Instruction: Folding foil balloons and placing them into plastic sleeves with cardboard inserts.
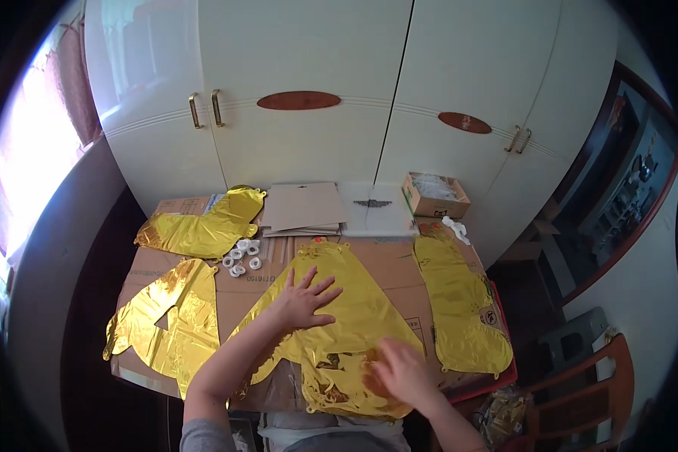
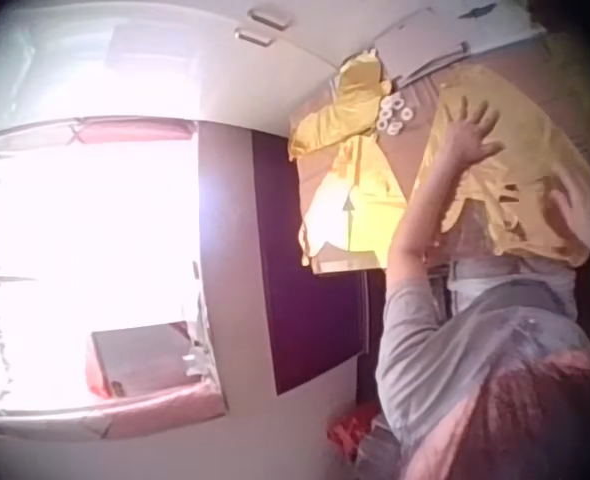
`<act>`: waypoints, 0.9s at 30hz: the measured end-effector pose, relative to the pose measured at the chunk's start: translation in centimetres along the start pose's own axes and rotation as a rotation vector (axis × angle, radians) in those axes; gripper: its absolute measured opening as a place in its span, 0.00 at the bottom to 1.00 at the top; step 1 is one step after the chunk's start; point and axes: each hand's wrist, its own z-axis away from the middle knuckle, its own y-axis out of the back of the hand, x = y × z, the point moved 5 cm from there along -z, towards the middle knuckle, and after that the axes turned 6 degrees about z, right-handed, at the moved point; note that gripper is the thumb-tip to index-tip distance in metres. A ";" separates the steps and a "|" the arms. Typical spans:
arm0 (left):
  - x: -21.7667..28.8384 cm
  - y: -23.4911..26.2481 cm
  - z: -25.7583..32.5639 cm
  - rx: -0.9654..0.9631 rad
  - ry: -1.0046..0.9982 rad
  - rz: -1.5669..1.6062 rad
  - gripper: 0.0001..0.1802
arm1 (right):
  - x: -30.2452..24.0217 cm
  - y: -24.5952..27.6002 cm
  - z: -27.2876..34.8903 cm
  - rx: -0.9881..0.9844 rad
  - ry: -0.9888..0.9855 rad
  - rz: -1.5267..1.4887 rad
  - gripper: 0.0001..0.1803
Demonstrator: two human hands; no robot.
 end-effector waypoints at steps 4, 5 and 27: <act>0.0 -0.1 0.3 0.011 -0.019 -0.012 0.44 | 6.1 -2.0 -0.1 0.068 -0.003 0.169 0.28; 0.0 -0.1 0.7 0.003 -0.023 -0.027 0.44 | 6.9 -3.0 -0.3 0.022 0.027 0.191 0.28; -3.0 0.7 -1.8 -0.087 -0.062 0.006 0.44 | 10.9 -2.5 -3.0 -0.084 0.218 0.159 0.29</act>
